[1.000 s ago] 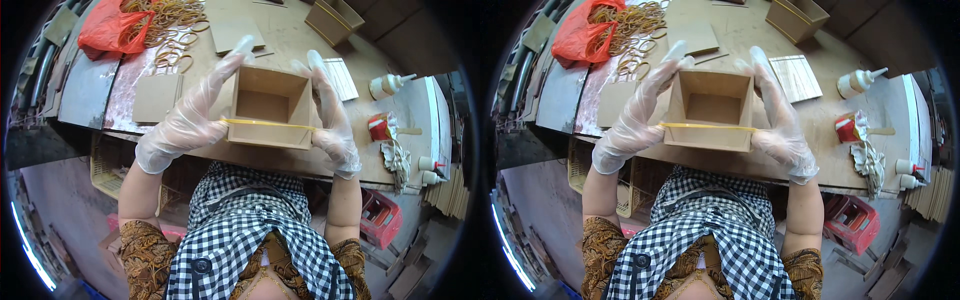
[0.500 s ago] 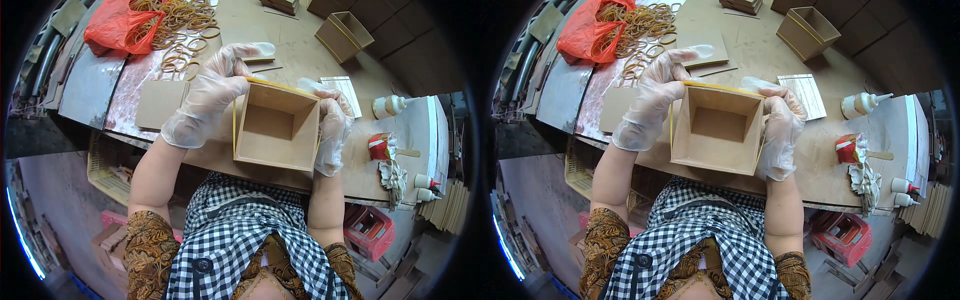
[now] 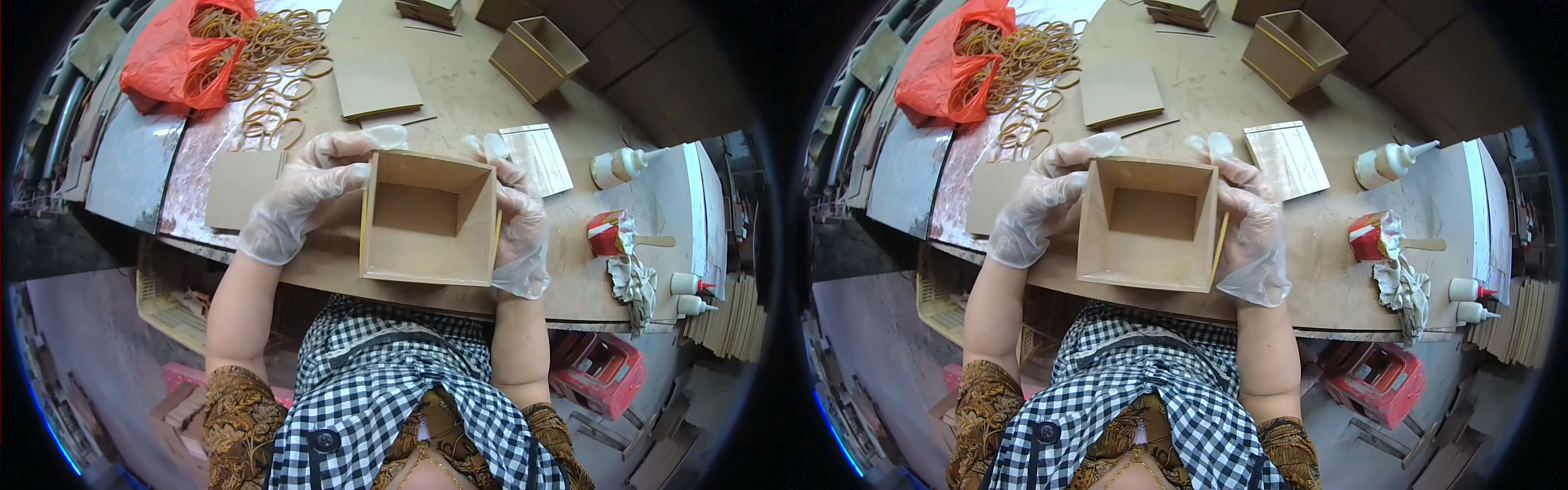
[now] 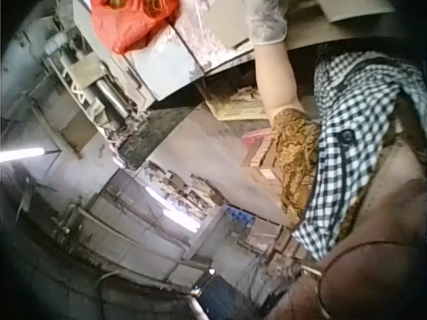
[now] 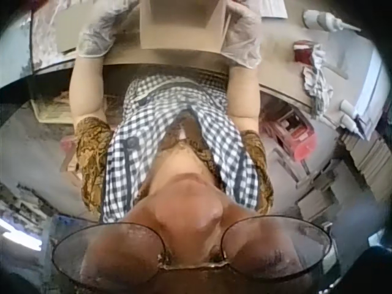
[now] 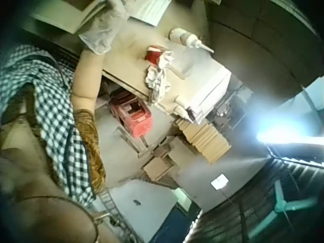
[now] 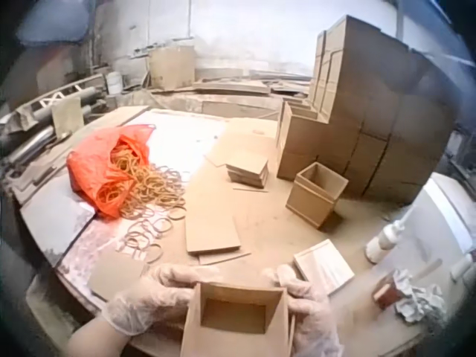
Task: The person assembles small cardboard boxes by folding flat pieces into rectangular shapes. They secure the edges by hand and then wrap rubber bands around the finished boxes to hold them together. The person repeats this process for multiple units, stacking the completed boxes on the table.
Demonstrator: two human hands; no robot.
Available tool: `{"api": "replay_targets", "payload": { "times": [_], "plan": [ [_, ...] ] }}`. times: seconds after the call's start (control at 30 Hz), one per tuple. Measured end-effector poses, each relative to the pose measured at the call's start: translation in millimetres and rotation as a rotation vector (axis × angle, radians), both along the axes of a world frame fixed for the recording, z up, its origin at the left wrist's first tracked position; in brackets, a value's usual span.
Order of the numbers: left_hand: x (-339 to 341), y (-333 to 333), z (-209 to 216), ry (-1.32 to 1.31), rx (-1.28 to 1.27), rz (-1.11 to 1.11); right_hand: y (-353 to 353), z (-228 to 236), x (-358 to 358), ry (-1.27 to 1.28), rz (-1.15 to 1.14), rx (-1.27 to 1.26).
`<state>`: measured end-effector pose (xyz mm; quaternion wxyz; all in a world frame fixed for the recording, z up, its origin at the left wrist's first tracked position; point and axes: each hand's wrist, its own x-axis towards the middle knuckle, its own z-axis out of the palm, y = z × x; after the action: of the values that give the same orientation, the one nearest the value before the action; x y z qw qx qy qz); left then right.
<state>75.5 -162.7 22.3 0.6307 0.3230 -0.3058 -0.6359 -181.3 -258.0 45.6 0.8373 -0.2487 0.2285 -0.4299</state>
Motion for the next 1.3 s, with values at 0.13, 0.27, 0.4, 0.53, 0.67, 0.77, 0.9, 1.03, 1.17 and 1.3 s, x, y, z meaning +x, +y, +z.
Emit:
{"api": "replay_targets", "payload": {
  "times": [0.13,0.27,0.4,0.53,0.67,0.77,0.9,1.03,1.17,1.3],
  "plan": [
    [-7.2,2.7,5.5,-0.188,-0.024,0.098,4.2,-14.2,0.1,-0.170,0.029,0.059],
    [-18.0,7.8,-1.2,-0.111,-0.016,0.149,10.2,-24.9,2.0,-0.102,-0.081,-0.010],
    [-33.1,10.4,3.5,-0.120,-0.057,0.258,0.4,-44.2,4.0,-0.292,-0.189,0.071],
    [-43.7,10.2,25.0,-0.051,0.011,0.366,0.6,-37.2,3.3,-0.281,-0.226,0.017],
    [-41.1,22.1,5.4,0.008,-0.029,0.275,32.4,-3.7,-3.2,0.014,-0.239,-0.270],
    [-42.1,37.6,-1.2,-0.157,-0.072,0.216,65.7,21.5,-9.3,0.370,-0.094,-0.544],
    [-65.9,51.9,45.6,-0.233,-0.060,0.094,69.2,27.1,-15.8,0.649,-0.050,-0.820],
    [-68.9,69.5,38.2,-0.421,-0.071,0.190,54.2,29.9,-19.8,0.560,0.096,-0.701],
    [-65.8,69.3,35.3,-0.865,-0.391,0.370,40.8,26.5,-27.0,0.575,0.170,-0.778],
    [-53.0,48.4,63.9,-1.384,-0.553,0.119,38.1,31.3,-29.1,0.568,0.206,-0.787]
  ]
}}
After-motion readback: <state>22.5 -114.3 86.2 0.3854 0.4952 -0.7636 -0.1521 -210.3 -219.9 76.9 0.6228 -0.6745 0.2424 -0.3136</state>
